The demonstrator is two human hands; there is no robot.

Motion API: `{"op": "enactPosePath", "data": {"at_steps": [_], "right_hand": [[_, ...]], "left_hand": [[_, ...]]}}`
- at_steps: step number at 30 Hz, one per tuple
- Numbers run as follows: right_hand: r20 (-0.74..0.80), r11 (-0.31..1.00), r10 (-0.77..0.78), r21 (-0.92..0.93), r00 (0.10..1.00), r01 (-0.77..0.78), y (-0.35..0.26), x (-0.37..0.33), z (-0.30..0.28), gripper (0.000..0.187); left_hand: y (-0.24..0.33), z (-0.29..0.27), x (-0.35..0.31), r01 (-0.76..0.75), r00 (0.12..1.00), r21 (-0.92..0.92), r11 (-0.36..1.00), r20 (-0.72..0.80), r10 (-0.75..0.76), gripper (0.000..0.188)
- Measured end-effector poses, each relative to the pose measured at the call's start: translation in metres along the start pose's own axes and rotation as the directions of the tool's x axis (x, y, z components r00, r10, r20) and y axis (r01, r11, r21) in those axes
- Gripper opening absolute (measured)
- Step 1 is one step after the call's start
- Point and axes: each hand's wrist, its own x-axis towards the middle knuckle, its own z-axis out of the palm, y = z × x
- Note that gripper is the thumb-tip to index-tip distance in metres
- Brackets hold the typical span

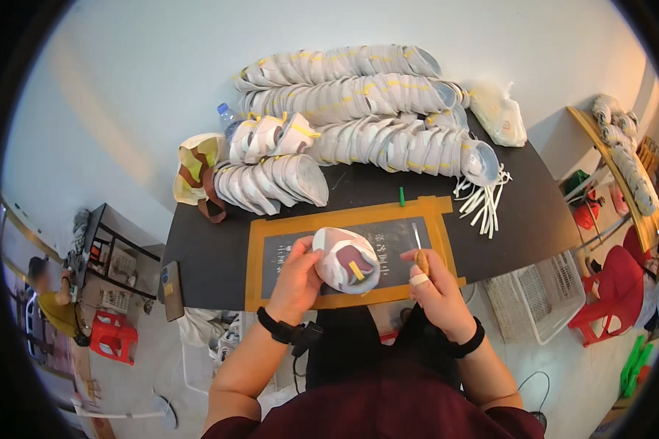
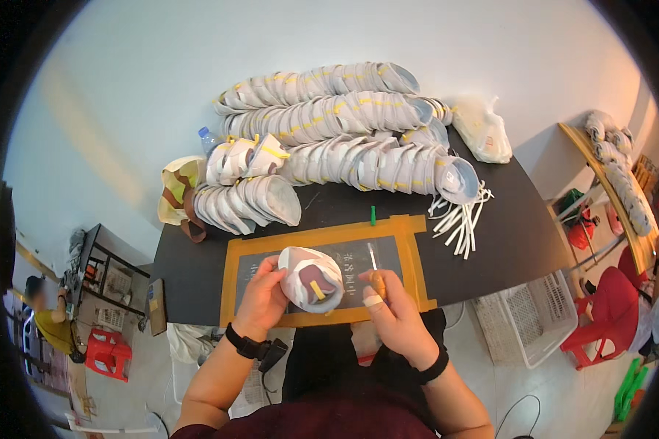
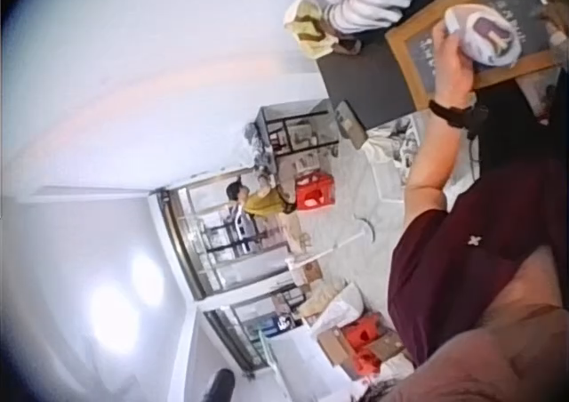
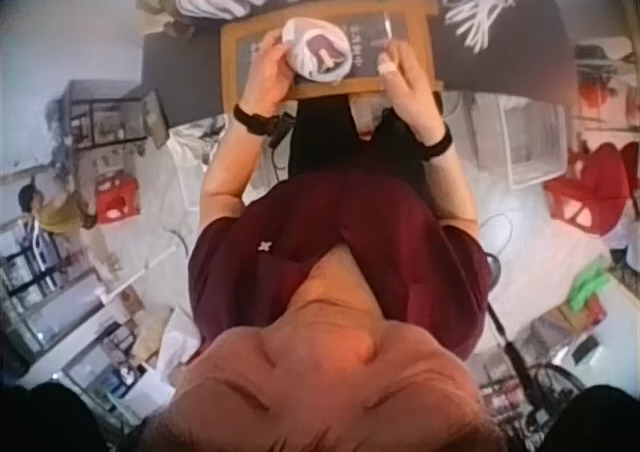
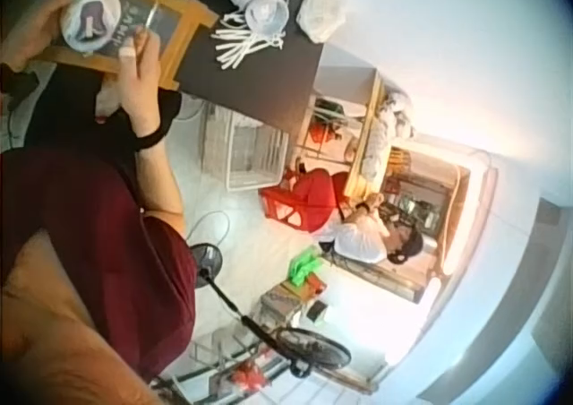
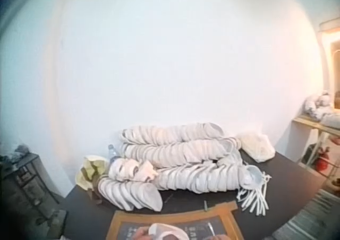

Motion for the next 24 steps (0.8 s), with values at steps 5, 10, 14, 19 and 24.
{"op": "enactPosePath", "data": {"at_steps": [5, 10, 14, 19, 24], "right_hand": [[-0.072, 0.969, -0.097, -0.235, 0.993, 0.078, 0.006, -0.004, 0.011, 0.024], [-0.063, 0.894, -0.264, -0.391, 0.963, 0.22, 0.015, 0.007, 0.014, 0.036], [0.017, 0.784, -0.331, -0.551, 0.943, 0.285, -0.005, 0.012, 0.033, 0.065], [0.158, 0.627, -0.211, -0.735, 0.965, 0.258, -0.008, 0.022, 0.037, 0.077], [-0.008, 0.559, -0.304, -0.811, 0.952, 0.172, 0.004, 0.03, 0.038, 0.052]], "left_hand": [[0.001, -0.011, -0.001, 0.013, 1.0, 0.098, 0.995, 0.011, -0.015, 0.021], [-0.003, -0.007, -0.007, -0.048, 0.99, 0.075, 0.996, 0.137, 0.037, 0.02], [-0.003, -0.001, -0.014, -0.087, 0.969, 0.133, 0.987, 0.24, 0.053, 0.022], [-0.01, 0.008, -0.012, -0.213, 0.932, 0.318, 0.924, 0.349, 0.095, 0.028], [-0.019, 0.036, -0.015, -0.397, 0.918, 0.568, 0.721, 0.226, 0.326, 0.022]]}}
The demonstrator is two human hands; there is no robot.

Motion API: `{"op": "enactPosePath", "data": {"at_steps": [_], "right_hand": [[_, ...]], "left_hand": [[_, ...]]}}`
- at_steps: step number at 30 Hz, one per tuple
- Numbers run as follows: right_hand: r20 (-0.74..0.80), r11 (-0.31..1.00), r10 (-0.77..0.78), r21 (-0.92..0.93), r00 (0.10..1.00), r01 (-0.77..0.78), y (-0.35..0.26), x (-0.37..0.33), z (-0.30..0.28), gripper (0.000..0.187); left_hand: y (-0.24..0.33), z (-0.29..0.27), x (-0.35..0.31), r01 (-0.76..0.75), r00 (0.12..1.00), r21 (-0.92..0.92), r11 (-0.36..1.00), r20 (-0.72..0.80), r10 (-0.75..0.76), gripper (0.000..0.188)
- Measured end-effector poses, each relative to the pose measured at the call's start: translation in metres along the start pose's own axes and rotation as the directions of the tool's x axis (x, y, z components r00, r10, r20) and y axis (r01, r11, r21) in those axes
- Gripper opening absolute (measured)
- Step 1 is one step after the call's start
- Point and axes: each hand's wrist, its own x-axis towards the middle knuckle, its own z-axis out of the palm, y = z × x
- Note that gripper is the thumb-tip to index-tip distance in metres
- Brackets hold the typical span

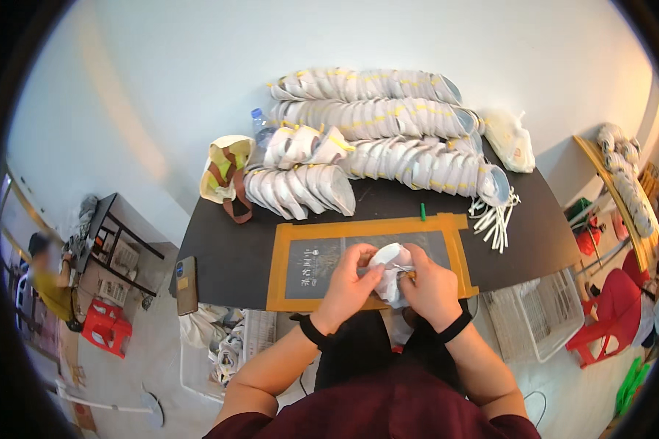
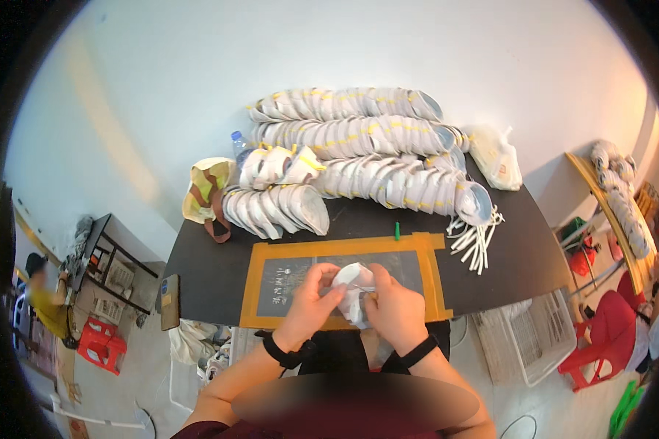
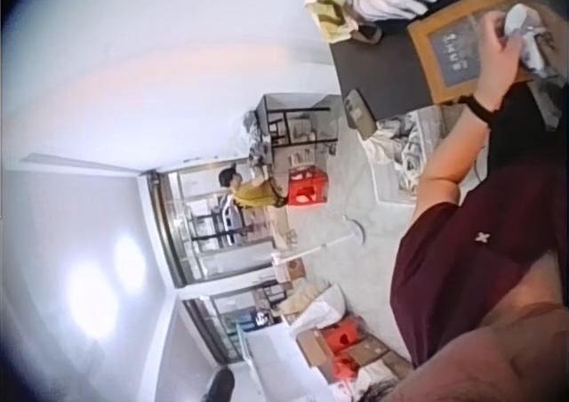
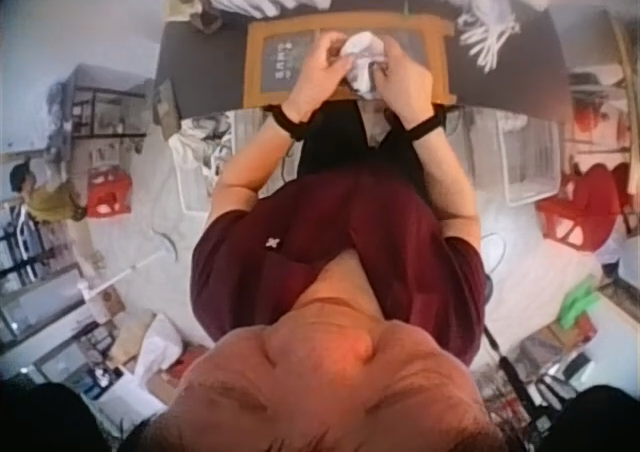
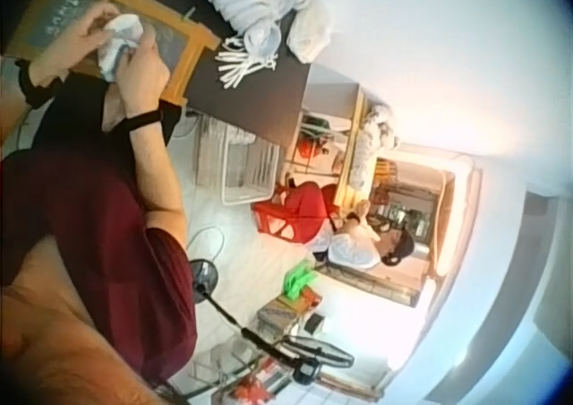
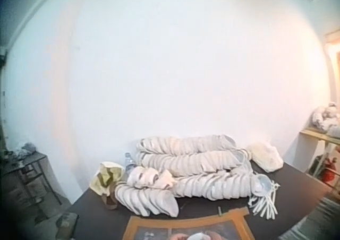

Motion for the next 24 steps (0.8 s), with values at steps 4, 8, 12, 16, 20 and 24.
{"op": "enactPosePath", "data": {"at_steps": [4, 8, 12, 16, 20, 24], "right_hand": [[-0.034, 0.998, 0.055, 0.036, 0.998, -0.054, 0.001, 0.012, 0.002, 0.042], [0.076, 0.992, 0.092, 0.077, 0.993, -0.098, 0.003, 0.024, 0.006, 0.044], [0.061, 0.987, 0.072, 0.141, 0.996, -0.08, 0.014, 0.032, 0.003, 0.053], [0.067, 0.964, 0.092, 0.245, 0.994, -0.105, 0.022, 0.025, -0.01, 0.064], [0.023, 0.912, 0.026, 0.409, 0.999, -0.033, 0.037, 0.005, -0.011, 0.047], [0.024, 0.836, 0.021, 0.548, 0.999, -0.031, 0.024, -0.007, -0.005, 0.027]], "left_hand": [[-0.01, -0.013, 0.003, 0.125, 0.976, 0.072, 0.99, 0.171, -0.135, 0.026], [0.006, -0.016, 0.013, 0.453, 0.867, -0.221, 0.863, 0.334, -0.37, 0.028], [0.006, -0.016, 0.028, 0.536, 0.819, -0.253, 0.806, 0.389, -0.422, 0.029], [-0.002, -0.021, 0.025, 0.393, 0.917, -0.318, 0.863, 0.207, -0.341, 0.026], [-0.007, -0.015, 0.028, 0.276, 0.959, -0.363, 0.89, 0.039, -0.281, 0.024], [-0.011, 0.002, 0.026, 0.265, 0.964, -0.271, 0.925, 0.05, -0.261, 0.024]]}}
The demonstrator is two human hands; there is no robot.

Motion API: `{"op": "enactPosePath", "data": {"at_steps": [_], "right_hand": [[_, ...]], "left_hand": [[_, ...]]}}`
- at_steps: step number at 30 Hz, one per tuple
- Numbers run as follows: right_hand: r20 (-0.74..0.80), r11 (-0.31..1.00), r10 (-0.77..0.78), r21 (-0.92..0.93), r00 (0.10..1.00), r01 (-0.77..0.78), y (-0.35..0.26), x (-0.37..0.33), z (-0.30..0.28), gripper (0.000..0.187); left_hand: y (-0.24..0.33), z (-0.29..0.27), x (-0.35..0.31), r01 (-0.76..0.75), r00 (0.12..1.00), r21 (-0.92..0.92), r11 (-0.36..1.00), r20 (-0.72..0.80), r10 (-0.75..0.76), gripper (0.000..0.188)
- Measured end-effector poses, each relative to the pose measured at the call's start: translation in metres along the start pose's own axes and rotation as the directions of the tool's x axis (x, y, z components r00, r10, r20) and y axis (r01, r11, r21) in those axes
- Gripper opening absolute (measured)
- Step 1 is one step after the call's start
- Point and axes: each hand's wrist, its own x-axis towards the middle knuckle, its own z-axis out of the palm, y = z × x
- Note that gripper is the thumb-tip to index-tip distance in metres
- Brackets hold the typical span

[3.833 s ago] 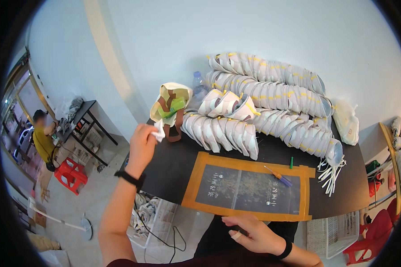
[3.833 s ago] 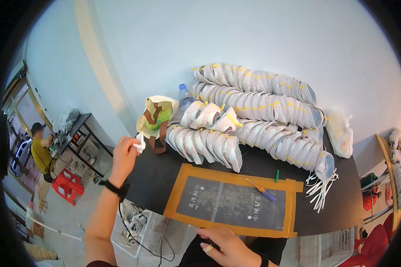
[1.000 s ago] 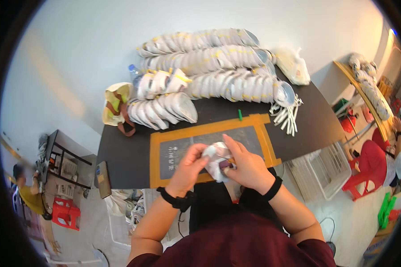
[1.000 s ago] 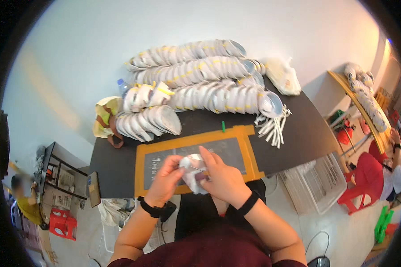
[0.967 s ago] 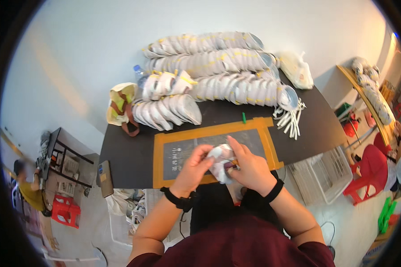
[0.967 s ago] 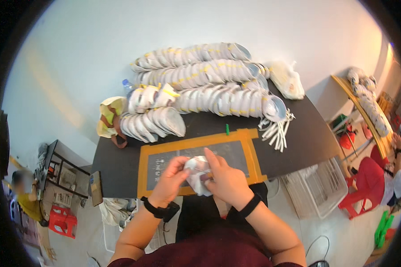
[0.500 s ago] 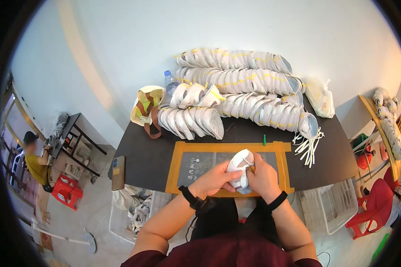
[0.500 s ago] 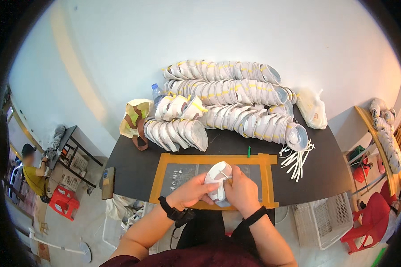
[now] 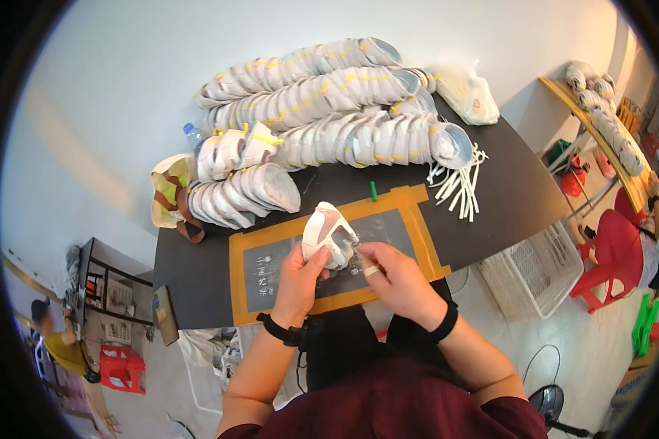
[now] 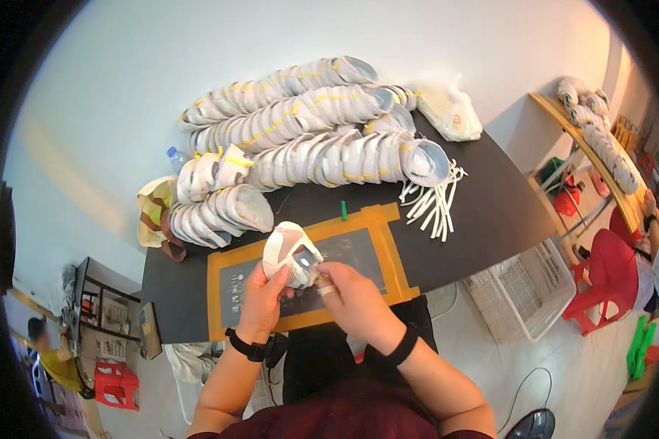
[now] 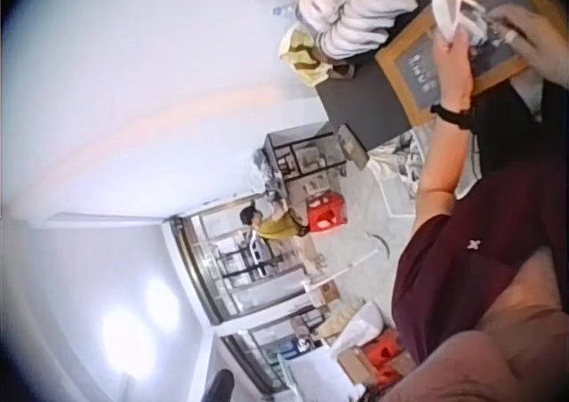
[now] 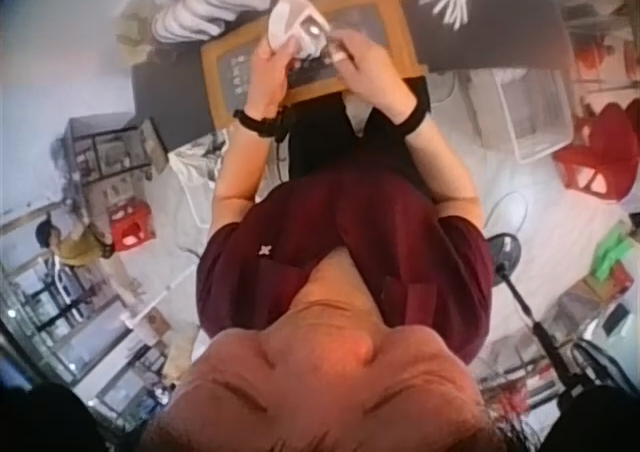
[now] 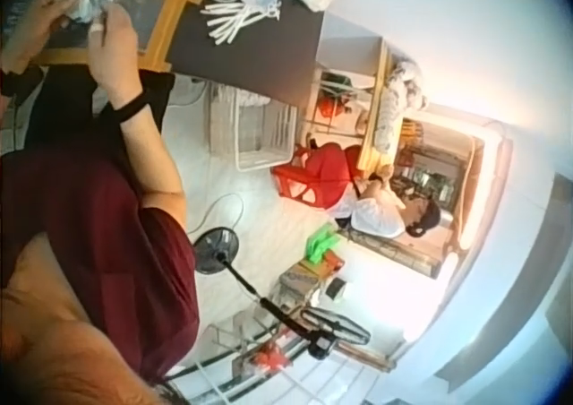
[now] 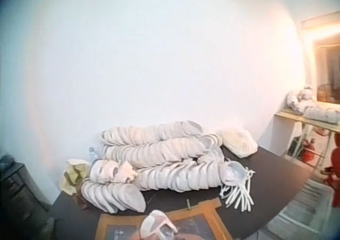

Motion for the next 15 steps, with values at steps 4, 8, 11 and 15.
{"op": "enactPosePath", "data": {"at_steps": [4, 8, 11, 15], "right_hand": [[-0.02, 0.997, 0.034, 0.068, 0.999, -0.033, 0.005, 0.0, 0.011, 0.02], [-0.038, 0.999, 0.015, 0.037, 0.999, -0.014, 0.004, 0.001, 0.01, 0.019], [-0.056, 1.0, -0.005, -0.009, 0.998, 0.005, 0.008, 0.001, 0.008, 0.02], [-0.076, 0.985, 0.009, -0.169, 0.997, -0.021, -0.005, -0.002, 0.004, 0.021]], "left_hand": [[-0.001, 0.009, -0.002, -0.07, 0.997, 0.13, 0.989, -0.013, 0.072, 0.021], [0.003, 0.015, -0.005, -0.103, 0.993, 0.291, 0.951, -0.018, 0.112, 0.021], [0.0, 0.018, -0.005, -0.149, 0.986, 0.364, 0.919, -0.009, 0.164, 0.022], [-0.002, 0.02, -0.001, -0.212, 0.973, 0.405, 0.889, 0.001, 0.231, 0.021]]}}
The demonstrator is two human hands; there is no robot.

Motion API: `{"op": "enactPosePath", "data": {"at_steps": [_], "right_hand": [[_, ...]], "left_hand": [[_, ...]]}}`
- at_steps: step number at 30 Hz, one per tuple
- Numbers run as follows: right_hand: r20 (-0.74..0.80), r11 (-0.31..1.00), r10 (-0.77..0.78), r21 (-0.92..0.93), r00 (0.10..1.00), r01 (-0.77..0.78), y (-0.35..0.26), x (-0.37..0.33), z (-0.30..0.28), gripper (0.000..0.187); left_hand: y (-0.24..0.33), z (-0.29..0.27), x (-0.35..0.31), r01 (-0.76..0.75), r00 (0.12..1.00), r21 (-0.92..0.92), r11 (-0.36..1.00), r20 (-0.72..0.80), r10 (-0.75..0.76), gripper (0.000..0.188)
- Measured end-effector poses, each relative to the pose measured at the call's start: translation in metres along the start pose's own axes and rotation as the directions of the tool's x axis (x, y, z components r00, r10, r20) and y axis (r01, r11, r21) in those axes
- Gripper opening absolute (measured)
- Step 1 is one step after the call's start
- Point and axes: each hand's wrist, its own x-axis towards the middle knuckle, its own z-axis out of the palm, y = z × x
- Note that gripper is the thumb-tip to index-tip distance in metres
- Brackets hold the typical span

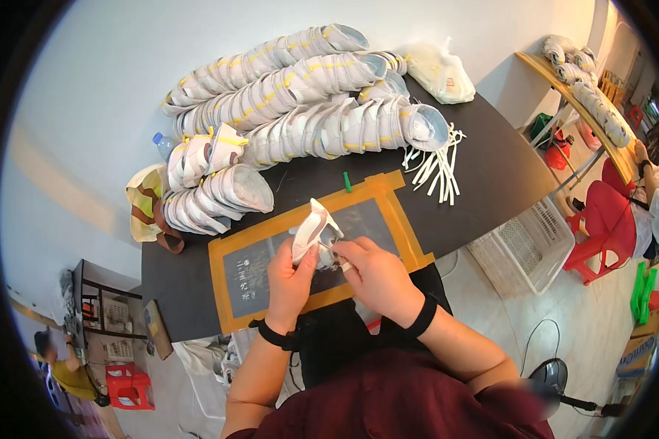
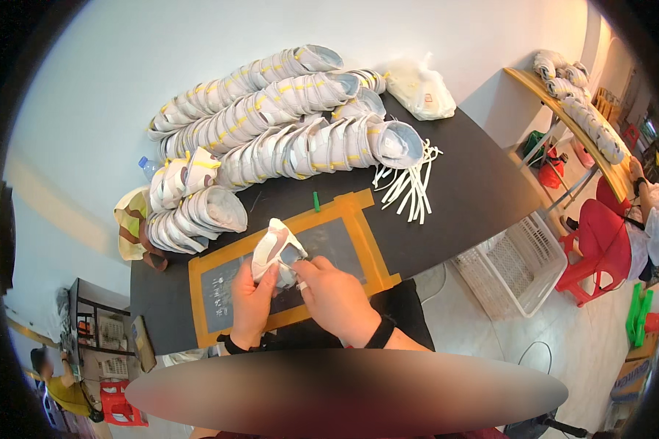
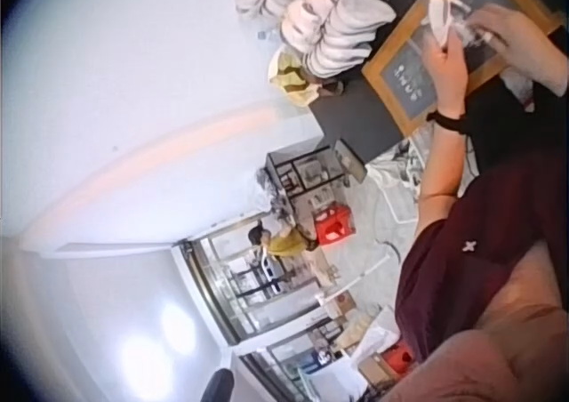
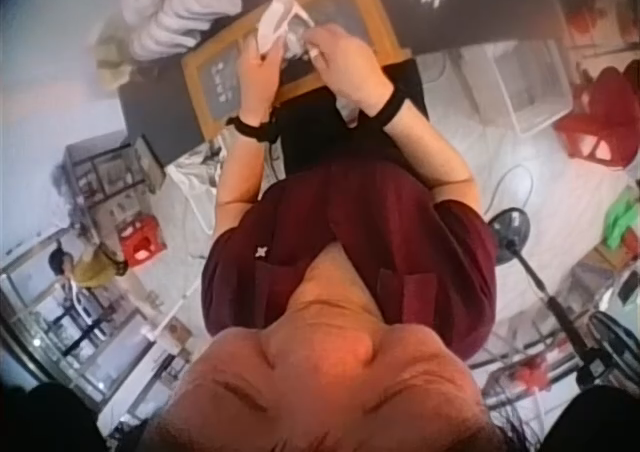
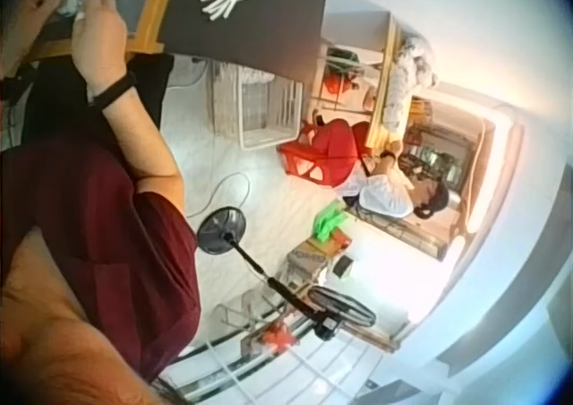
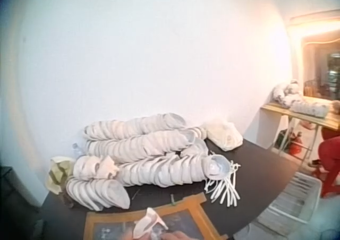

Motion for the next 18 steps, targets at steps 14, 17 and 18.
{"op": "enactPosePath", "data": {"at_steps": [14, 17, 18], "right_hand": [[0.121, 0.933, -0.037, -0.353, 0.992, 0.078, -0.008, -0.008, -0.011, 0.019], [0.168, 0.97, -0.001, -0.241, 0.986, 0.042, -0.009, -0.007, -0.013, 0.02], [0.167, 0.971, -0.023, -0.232, 0.986, 0.062, -0.009, -0.007, -0.01, 0.02]], "left_hand": [[0.011, 0.007, -0.006, -0.534, 0.842, 0.541, 0.65, 0.269, 0.468, 0.022], [0.009, 0.0, -0.011, -0.578, 0.809, 0.556, 0.597, 0.297, 0.507, 0.022], [0.008, -0.002, -0.01, -0.592, 0.799, 0.544, 0.594, 0.302, 0.52, 0.022]]}}
